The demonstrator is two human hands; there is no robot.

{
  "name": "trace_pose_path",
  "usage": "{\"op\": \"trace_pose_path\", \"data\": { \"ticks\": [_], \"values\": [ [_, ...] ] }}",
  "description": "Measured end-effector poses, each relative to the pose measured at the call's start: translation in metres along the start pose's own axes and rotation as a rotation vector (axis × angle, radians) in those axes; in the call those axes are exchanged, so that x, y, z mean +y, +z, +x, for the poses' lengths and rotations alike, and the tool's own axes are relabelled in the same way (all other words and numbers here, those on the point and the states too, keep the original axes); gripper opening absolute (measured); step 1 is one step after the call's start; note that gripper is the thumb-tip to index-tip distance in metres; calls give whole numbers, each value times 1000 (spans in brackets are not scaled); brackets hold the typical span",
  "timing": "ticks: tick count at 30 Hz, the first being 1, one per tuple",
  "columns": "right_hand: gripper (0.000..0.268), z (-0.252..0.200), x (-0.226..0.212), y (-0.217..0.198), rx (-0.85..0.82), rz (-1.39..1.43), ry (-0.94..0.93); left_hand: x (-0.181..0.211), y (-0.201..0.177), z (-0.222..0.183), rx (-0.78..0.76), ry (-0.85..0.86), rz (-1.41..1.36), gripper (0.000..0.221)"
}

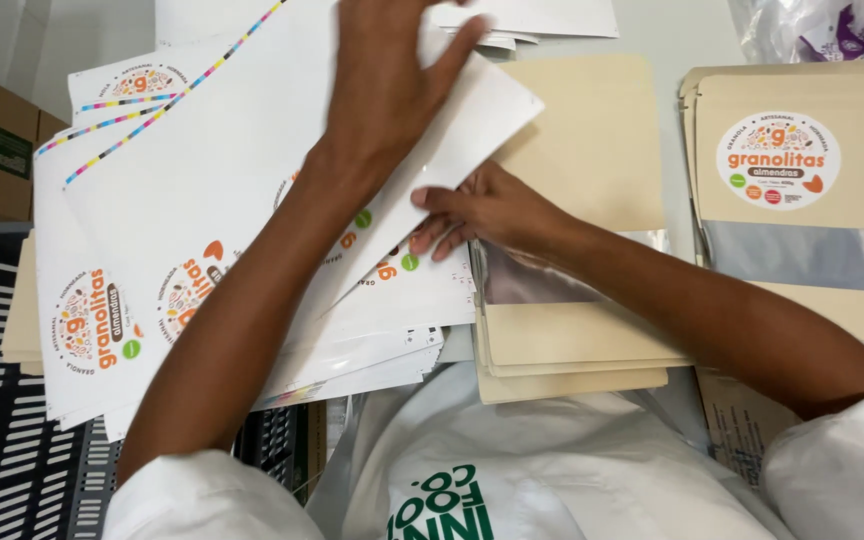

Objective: Peeling labels from a sheet and applying them to packaging pouches

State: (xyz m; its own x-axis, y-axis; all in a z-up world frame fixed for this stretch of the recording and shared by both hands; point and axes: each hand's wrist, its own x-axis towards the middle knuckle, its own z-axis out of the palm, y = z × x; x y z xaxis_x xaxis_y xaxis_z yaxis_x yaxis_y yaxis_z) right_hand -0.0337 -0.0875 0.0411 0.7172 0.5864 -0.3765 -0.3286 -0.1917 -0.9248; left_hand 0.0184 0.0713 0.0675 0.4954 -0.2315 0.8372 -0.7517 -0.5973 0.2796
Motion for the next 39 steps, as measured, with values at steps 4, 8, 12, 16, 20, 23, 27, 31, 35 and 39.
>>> {"op": "trace_pose_path", "data": {
  "ticks": [4, 8, 12, 16, 20, 23, 27, 31, 35, 39],
  "values": [
    [30, 22, 1, -8, -25, 259, -108, 41, -56, -51, -109, -395, 278, 25],
    [33, 36, 9, 2, -17, 283, -214, 62, -72, -80, -226, -732, 193, 30],
    [30, 53, 22, -2, -65, 204, -245, 70, -77, -78, -185, -809, 112, 24],
    [29, 48, 13, 8, -92, 202, -245, 72, -87, -79, -121, -845, 46, 19],
    [29, 54, 17, 1, -96, 172, -234, 51, -87, -89, -27, -912, 24, 12],
    [28, 50, 0, -1, -31, 167, -159, -6, -104, -118, 62, -995, 70, 8],
    [28, 59, -8, -10, 30, 174, -12, -51, -190, -127, 176, -1116, -14, 11],
    [30, 52, -20, -5, 49, 99, 49, -79, -243, -140, 212, -1244, 81, 32],
    [68, 10, -54, 0, 142, -195, 152, 22, -179, -84, 208, -328, -43, 13],
    [112, -24, -53, -40, 211, -23, 71, 61, -101, -67, -31, -244, 4, 26]
  ]
}}
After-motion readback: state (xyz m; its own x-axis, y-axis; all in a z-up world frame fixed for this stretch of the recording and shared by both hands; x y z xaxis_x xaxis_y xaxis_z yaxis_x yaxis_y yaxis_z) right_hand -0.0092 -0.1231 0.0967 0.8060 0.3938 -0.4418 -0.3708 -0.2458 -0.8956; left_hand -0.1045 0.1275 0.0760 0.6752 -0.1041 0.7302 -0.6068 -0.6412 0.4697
